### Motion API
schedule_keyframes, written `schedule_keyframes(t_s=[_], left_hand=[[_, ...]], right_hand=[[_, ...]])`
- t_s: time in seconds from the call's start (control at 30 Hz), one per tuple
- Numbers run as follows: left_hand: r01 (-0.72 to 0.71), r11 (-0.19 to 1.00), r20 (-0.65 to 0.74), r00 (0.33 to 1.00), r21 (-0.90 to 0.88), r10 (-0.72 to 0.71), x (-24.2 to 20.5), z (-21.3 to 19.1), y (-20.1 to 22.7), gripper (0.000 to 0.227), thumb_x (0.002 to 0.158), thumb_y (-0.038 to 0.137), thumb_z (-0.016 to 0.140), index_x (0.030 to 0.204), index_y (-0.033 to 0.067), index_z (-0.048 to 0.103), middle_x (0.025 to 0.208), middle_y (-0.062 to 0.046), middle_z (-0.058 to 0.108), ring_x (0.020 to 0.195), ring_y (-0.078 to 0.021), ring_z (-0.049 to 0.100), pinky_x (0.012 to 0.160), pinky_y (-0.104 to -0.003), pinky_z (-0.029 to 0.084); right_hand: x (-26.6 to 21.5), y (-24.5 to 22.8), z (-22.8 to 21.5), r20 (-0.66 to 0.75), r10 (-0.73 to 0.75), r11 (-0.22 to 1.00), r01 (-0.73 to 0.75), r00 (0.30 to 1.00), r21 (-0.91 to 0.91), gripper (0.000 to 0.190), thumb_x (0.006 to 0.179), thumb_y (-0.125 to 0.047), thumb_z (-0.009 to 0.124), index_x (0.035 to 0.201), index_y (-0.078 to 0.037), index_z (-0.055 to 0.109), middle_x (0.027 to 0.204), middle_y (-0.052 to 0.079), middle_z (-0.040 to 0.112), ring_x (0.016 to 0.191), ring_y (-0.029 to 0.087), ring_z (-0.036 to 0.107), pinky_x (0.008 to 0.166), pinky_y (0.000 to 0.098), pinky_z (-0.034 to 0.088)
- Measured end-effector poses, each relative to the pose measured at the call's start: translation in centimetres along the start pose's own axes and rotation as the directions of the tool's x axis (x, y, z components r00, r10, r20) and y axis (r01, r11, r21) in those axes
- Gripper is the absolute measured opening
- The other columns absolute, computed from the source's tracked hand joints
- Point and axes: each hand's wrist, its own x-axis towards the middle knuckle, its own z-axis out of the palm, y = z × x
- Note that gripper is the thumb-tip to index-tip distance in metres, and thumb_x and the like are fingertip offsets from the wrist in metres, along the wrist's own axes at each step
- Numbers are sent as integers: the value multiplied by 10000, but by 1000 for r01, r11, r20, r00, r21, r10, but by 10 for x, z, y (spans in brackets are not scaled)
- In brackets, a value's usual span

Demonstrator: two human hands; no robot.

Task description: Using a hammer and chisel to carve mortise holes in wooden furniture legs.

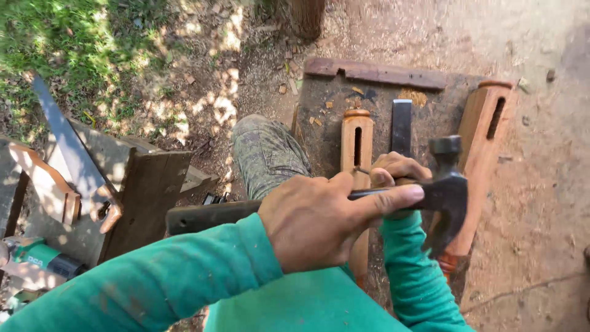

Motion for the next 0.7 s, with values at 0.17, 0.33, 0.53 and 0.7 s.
schedule_keyframes(t_s=[0.17,0.33,0.53,0.7], left_hand=[[-61,976,-34,998,-210,55,-22,-10,21,514,1246,342,754,1559,533,394,889,127,521,660,-22,482,554,-194,512],[5,998,-94,996,-61,-10,-11,-2,-3,537,979,235,665,1480,323,493,1005,-85,694,575,-225,619,449,-388,545],[19,994,-83,996,-112,-28,-21,11,-7,561,1029,267,740,1502,438,492,799,-12,500,488,-166,441,435,-340,436],[118,990,-73,990,-83,-124,-22,-9,4,513,1016,324,652,1498,394,489,733,-64,550,443,-241,491,385,-422,425]], right_hand=[[12,-11,20,-44,-135,981,127,990,-144,192,924,-127,699,810,-77,552,648,50,570,512,101,443,492,245,416],[-10,27,-9,-88,-16,950,-13,996,-313,269,904,-89,723,775,-125,489,691,-2,545,625,98,502,585,253,461],[2,-8,7,-9,58,959,-58,998,-276,233,938,-72,691,796,-105,509,723,31,553,661,137,503,634,284,437],[-29,75,-40,-64,160,976,-168,985,-140,116,1004,-320,630,900,-268,637,969,-188,699,790,43,480,851,166,403]])
